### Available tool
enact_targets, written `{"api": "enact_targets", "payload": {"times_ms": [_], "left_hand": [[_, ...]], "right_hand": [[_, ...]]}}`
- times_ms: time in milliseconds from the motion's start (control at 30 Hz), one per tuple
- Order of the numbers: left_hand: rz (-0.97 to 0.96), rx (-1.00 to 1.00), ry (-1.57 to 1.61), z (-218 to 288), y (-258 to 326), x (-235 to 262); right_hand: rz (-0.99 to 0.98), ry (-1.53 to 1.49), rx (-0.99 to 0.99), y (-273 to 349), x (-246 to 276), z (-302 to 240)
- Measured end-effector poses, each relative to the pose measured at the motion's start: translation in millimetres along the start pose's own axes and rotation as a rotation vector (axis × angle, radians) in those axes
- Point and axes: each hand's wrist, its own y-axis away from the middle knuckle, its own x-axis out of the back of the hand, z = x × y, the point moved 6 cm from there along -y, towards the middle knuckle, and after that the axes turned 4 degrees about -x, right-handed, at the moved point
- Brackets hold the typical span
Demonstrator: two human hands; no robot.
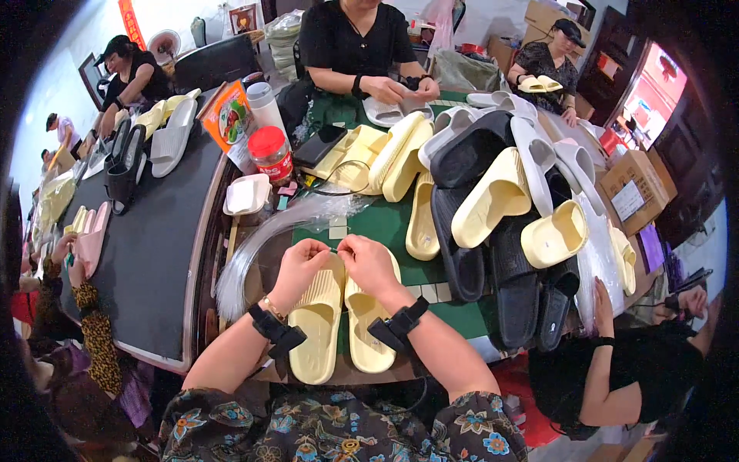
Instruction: Cleaning and trimming flash or loose threads from injection-molded sandals.
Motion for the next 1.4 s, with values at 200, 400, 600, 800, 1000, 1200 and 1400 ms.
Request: {"api": "enact_targets", "payload": {"times_ms": [200,400,600,800,1000,1200,1400], "left_hand": [[-0.012,0.014,0.012,-1,2,0],[-0.041,0.005,0.075,-3,2,-4],[-0.046,0.001,0.067,-8,0,-4],[-0.046,-0.025,0.023,-7,-3,-3],[-0.049,-0.174,-0.22,5,1,-3],[-0.102,-0.042,-0.111,0,4,-4],[-0.145,-0.006,-0.096,-5,3,-4]], "right_hand": [[-0.041,0.018,-0.019,2,-1,-5],[-0.031,0.024,-0.013,2,2,-7],[-0.039,0.027,-0.013,0,1,-7],[-0.002,0.045,0.058,-3,-1,-6],[-0.004,0.095,0.086,2,-3,0],[-0.014,0.072,0.048,6,1,-4],[-0.02,0.084,0.112,6,1,-9]]}}
